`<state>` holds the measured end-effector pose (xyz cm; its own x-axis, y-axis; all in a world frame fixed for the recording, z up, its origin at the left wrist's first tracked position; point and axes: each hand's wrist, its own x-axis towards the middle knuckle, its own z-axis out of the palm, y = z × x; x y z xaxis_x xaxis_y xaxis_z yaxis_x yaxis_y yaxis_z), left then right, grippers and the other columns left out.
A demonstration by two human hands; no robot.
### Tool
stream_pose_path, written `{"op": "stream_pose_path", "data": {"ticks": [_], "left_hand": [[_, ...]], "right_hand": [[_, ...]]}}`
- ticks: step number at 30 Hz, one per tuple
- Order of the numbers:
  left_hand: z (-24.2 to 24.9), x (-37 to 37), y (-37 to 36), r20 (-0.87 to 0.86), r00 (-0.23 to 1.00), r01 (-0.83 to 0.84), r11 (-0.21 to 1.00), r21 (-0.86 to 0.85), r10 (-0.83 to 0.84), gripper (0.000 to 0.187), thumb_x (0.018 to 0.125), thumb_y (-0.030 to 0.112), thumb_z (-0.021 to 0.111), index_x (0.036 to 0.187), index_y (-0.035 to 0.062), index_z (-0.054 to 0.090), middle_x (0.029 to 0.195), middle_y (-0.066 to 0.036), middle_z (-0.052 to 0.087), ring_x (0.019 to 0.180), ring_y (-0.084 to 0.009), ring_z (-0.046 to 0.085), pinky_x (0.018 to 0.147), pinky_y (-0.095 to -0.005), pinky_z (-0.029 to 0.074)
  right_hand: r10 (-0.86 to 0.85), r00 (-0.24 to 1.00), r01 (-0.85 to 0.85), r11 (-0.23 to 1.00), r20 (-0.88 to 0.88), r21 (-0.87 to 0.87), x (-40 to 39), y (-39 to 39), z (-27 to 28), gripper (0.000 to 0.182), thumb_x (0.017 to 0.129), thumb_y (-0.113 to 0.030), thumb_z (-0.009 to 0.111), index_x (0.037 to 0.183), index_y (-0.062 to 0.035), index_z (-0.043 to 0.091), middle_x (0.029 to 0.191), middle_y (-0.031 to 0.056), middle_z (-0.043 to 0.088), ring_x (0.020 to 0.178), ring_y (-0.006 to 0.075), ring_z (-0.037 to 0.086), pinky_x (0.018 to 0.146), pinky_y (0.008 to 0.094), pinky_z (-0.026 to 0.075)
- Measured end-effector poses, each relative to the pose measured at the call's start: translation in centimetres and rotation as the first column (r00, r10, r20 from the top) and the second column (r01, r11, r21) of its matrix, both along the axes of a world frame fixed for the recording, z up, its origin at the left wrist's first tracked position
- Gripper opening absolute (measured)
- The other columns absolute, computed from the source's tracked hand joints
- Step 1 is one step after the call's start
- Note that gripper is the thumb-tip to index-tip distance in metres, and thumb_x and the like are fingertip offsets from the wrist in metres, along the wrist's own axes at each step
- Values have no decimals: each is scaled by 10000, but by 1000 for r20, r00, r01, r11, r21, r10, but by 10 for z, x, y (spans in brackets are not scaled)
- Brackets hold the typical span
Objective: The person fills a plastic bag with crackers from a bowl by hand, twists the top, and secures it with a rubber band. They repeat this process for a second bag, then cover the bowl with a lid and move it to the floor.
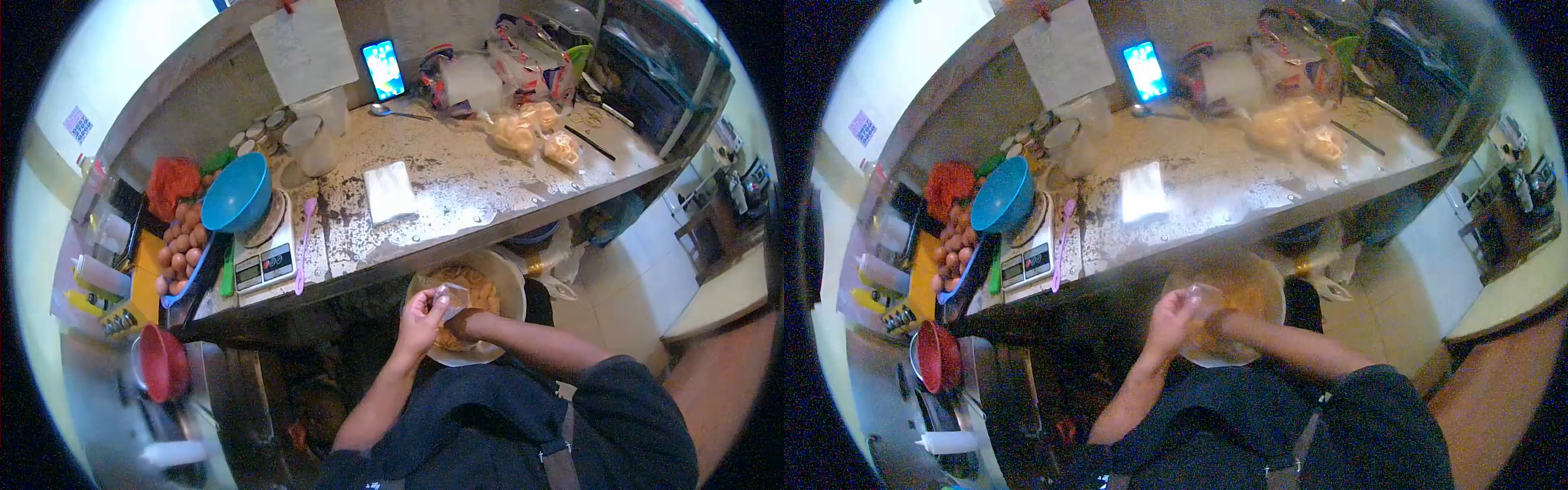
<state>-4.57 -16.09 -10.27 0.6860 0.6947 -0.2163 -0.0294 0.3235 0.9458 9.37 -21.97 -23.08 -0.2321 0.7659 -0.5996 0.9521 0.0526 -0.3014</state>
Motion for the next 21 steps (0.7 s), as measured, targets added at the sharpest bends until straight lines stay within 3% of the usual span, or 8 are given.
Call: {"op": "stream_pose_path", "data": {"ticks": [7,8,9,12,14,17,19,21], "left_hand": [[0,-2,1,-76,996,-28,989,147,39,202,931,157,614,1045,-9,602,938,-36,635,850,-101,578,797,-263,477],[5,-1,-1,-97,995,-23,993,119,35,202,931,157,614,1045,-9,602,938,-36,635,850,-101,578,797,-263,477],[11,0,-2,-90,995,-23,993,113,33,215,931,144,608,1073,-16,591,962,-50,636,875,-110,586,818,-268,480],[8,5,-7,-19,1000,-14,999,40,15,251,930,122,599,1129,-27,563,1014,-74,634,925,-125,598,859,-277,481],[6,10,-10,22,1000,16,999,-34,-15,289,930,101,594,1180,-27,528,1073,-83,620,967,-131,595,898,-284,480],[-1,16,-19,66,998,22,996,-89,-16,284,933,99,593,1185,-16,530,1081,-78,616,973,-126,591,896,-278,481],[-8,19,-23,95,995,43,995,-90,-35,287,933,101,594,1188,-12,528,1084,-76,614,976,-124,589,897,-278,484],[-10,18,-27,122,991,62,994,-90,-50,289,934,104,596,1191,-8,527,1088,-74,611,979,-121,586,898,-278,487]], "right_hand": [[-607,648,717,690,-461,99,34,-45,108,323,820,-148,625,1124,-41,612,884,206,674,767,286,647,676,406,524],[-347,869,484,739,-353,468,44,-56,97,325,852,-152,629,1155,-41,586,872,156,672,752,203,639,659,351,522],[-593,713,660,747,-374,75,39,-55,145,333,873,-147,650,1180,-45,572,904,101,663,806,137,634,716,299,516],[-513,475,792,604,-715,92,41,-79,151,338,885,-148,670,1186,-33,566,977,63,645,867,120,630,753,267,507],[-547,-15,805,490,-837,-335,40,-82,166,377,888,-148,676,1212,-12,540,1026,49,633,891,119,625,763,264,514],[-459,-132,813,457,-879,-361,37,-75,159,409,893,-147,674,1242,-6,512,1049,47,623,893,117,616,775,269,518],[-492,-106,819,449,-864,-356,36,-72,154,404,897,-120,658,1252,-2,505,1054,51,622,910,122,615,794,267,517],[-443,345,852,517,-827,79,32,-69,149,387,904,-115,641,1239,18,500,1077,58,623,938,130,619,802,262,514]]}}
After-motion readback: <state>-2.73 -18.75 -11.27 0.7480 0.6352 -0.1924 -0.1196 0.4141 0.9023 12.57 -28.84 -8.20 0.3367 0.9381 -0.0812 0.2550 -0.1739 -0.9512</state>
